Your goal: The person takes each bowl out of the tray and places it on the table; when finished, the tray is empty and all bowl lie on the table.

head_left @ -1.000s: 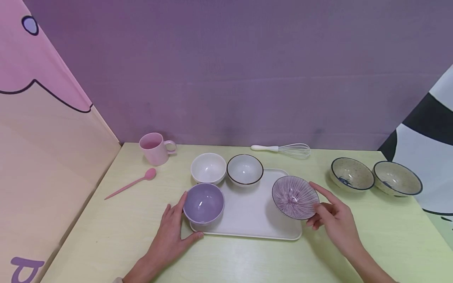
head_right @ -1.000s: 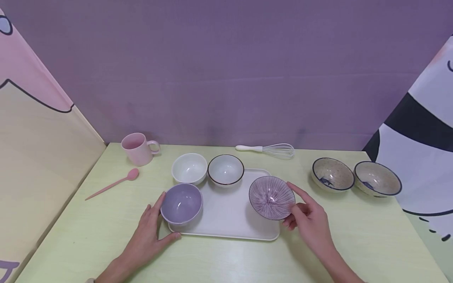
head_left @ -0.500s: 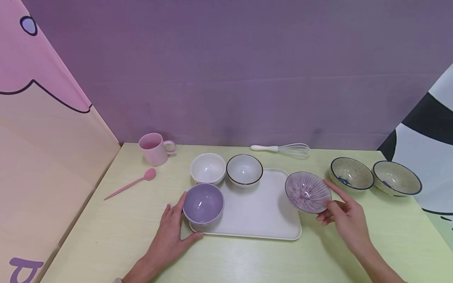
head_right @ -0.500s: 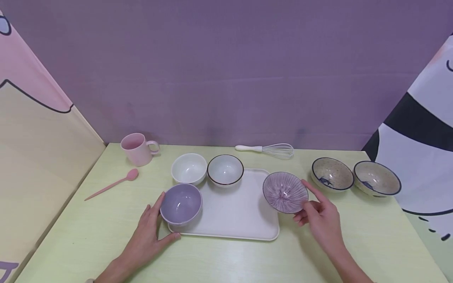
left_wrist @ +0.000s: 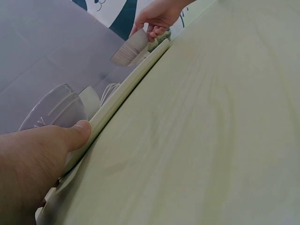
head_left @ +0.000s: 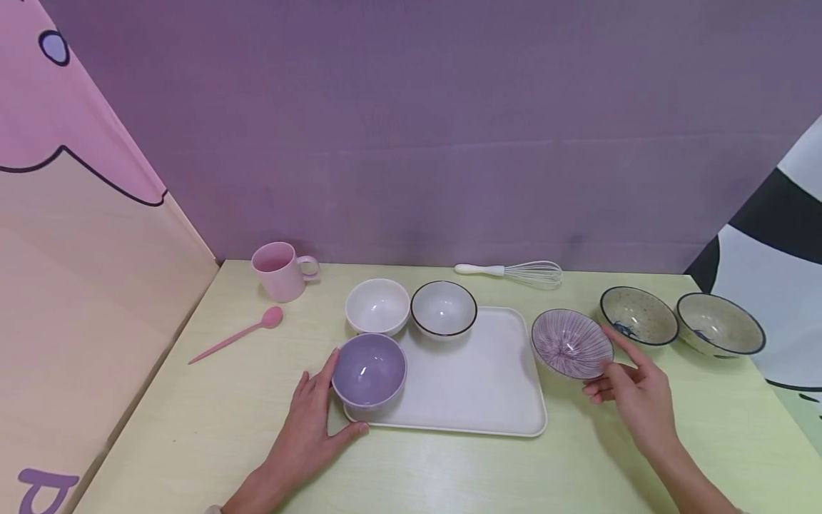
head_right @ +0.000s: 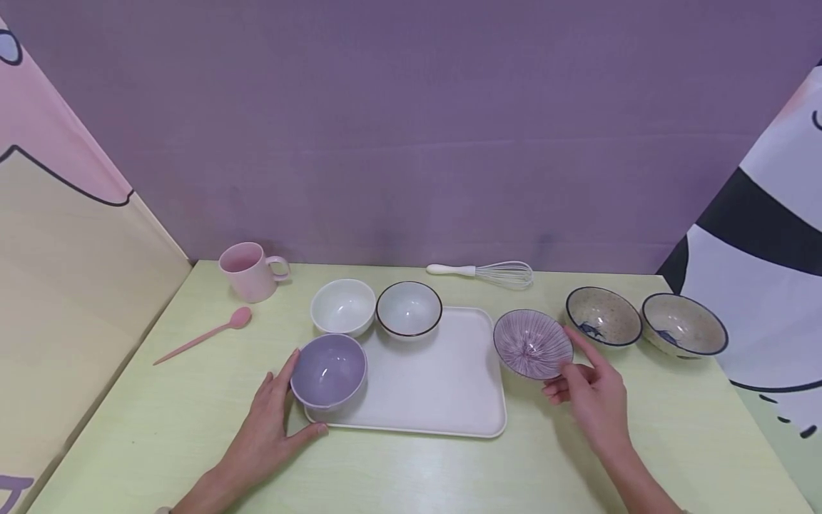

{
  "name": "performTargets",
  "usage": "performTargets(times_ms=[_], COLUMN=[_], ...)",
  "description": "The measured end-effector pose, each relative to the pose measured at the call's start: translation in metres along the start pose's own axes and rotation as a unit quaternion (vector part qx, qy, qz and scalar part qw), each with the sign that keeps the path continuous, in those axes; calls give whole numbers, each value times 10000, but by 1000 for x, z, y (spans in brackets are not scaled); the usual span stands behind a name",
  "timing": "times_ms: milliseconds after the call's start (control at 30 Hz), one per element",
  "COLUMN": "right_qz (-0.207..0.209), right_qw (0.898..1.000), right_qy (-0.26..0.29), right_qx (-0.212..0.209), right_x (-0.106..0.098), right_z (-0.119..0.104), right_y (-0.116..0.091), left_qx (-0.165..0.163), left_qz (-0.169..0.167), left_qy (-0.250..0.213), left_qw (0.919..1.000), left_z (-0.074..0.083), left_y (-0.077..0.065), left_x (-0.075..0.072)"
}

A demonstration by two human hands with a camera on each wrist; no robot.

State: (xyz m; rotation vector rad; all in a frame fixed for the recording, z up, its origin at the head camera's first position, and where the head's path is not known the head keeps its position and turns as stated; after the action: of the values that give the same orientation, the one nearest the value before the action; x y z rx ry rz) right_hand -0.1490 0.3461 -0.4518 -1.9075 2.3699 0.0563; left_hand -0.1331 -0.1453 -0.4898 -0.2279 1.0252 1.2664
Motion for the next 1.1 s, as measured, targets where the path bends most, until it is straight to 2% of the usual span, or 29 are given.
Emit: performTargets(times_ms=[300, 833, 1100], right_qz=[199, 288, 491], right_qw=[9995, 9980, 9972], right_qy=[113, 522, 512], right_qx=[234, 197, 249], right_x=[-3, 6, 8], right_z=[10, 14, 14], right_y=[7, 22, 30], left_qx=[-19, 36, 7], left_qz=[-19, -3, -9], left_qy=[15, -24, -30], left_qw=[10000, 10000, 10000], left_z=[-1, 0, -1], left_y=[0, 0, 0], left_x=[0, 0, 0])
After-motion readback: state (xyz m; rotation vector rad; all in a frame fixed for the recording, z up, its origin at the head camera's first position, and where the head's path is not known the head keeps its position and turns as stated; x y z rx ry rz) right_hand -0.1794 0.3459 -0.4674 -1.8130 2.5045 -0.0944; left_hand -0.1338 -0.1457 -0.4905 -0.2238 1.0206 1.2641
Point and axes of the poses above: each hand's wrist, its own y-axis towards the middle knuckle, its own x-axis out of the palm, z = x × y, the point moved 5 cm from there along y, towards the middle knuckle, and after that the axes turned 10 degrees about x, right-handed, at the moved point
